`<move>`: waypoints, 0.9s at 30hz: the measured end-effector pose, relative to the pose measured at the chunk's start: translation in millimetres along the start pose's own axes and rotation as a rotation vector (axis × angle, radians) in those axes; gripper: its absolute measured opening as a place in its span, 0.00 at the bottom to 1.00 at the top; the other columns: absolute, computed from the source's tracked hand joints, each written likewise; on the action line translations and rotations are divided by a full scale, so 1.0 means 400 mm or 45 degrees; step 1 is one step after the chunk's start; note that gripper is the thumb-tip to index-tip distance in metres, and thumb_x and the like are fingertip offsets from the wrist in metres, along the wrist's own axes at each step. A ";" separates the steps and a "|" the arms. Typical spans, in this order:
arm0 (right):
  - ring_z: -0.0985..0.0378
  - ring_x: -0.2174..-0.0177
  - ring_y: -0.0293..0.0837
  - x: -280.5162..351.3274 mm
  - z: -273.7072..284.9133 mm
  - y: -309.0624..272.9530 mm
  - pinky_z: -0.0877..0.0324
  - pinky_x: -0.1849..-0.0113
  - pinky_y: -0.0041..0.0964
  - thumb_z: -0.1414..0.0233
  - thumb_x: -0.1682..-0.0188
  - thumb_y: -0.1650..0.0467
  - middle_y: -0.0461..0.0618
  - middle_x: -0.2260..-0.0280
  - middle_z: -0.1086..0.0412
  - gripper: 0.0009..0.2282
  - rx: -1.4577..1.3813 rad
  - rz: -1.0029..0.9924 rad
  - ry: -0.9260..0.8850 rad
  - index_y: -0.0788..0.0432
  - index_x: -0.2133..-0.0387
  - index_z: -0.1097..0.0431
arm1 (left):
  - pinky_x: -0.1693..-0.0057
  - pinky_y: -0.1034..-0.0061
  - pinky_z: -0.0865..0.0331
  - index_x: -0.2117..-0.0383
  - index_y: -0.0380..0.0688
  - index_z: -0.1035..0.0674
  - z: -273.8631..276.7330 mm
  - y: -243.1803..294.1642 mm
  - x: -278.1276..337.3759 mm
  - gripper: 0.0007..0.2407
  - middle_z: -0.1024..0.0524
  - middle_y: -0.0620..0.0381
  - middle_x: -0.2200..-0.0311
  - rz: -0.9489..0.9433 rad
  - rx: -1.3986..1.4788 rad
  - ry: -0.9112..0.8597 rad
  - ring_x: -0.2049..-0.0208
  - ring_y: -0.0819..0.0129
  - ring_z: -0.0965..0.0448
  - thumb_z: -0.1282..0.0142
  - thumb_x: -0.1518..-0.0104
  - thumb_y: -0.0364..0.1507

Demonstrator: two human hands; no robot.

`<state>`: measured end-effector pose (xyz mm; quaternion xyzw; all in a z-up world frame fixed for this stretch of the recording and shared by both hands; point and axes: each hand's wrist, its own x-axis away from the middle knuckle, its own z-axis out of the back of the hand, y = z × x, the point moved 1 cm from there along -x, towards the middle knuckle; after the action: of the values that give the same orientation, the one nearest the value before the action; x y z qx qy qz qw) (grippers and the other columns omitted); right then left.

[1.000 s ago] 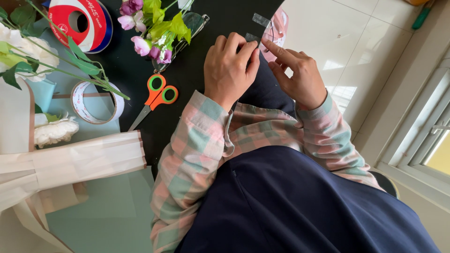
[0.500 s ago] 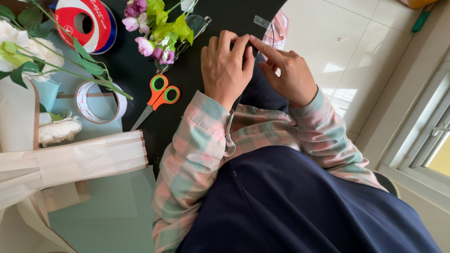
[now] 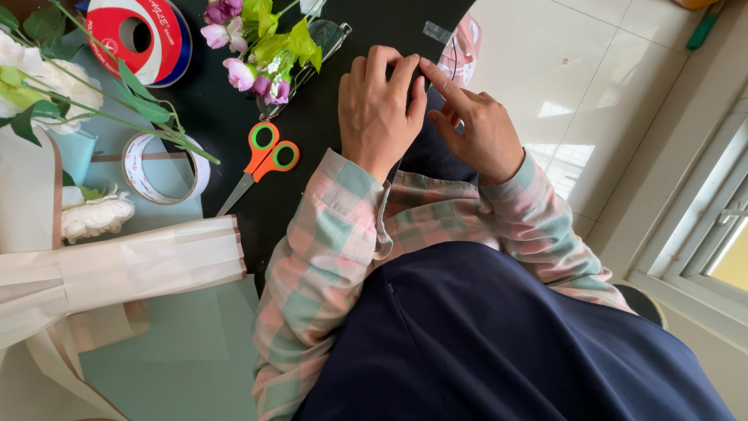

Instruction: The person handles a small piece of clear tape, peeling the backing and folding it to create a double-sided adhesive strip. They then pick up a long, thin, dark-colored strip and wrap the tape around it to secure it. The person repeats this process with another piece of tape and the same strip, working at a table with artificial flowers and wrapping supplies nearby.

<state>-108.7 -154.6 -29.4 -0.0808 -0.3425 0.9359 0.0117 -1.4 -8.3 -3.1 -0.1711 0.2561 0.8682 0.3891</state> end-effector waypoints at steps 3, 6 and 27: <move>0.25 0.76 0.45 0.000 -0.001 0.001 0.28 0.68 0.42 0.44 0.45 0.78 0.48 0.72 0.27 0.33 0.016 -0.040 -0.035 0.46 0.28 0.49 | 0.67 0.63 0.34 0.61 0.50 0.21 -0.003 -0.002 0.000 0.05 0.32 0.58 0.63 0.001 0.033 -0.010 0.69 0.57 0.30 0.42 0.41 0.31; 0.27 0.78 0.48 0.001 0.000 -0.002 0.28 0.68 0.43 0.46 0.44 0.76 0.47 0.77 0.29 0.32 0.050 -0.081 -0.064 0.45 0.28 0.50 | 0.67 0.63 0.34 0.61 0.50 0.21 -0.005 -0.003 0.001 0.05 0.31 0.58 0.63 -0.001 0.037 -0.017 0.68 0.57 0.30 0.42 0.41 0.31; 0.34 0.80 0.45 -0.011 0.014 0.026 0.35 0.73 0.41 0.46 0.43 0.77 0.47 0.79 0.33 0.25 0.163 0.025 0.120 0.44 0.32 0.36 | 0.66 0.64 0.31 0.64 0.49 0.17 0.013 -0.028 0.001 0.04 0.28 0.58 0.65 -0.007 0.087 0.137 0.70 0.58 0.28 0.43 0.40 0.29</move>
<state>-105.0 -166.7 -31.3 -0.1273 -0.2803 0.9511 0.0239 6.4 1.1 -2.5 -0.2050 0.3056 0.8474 0.3827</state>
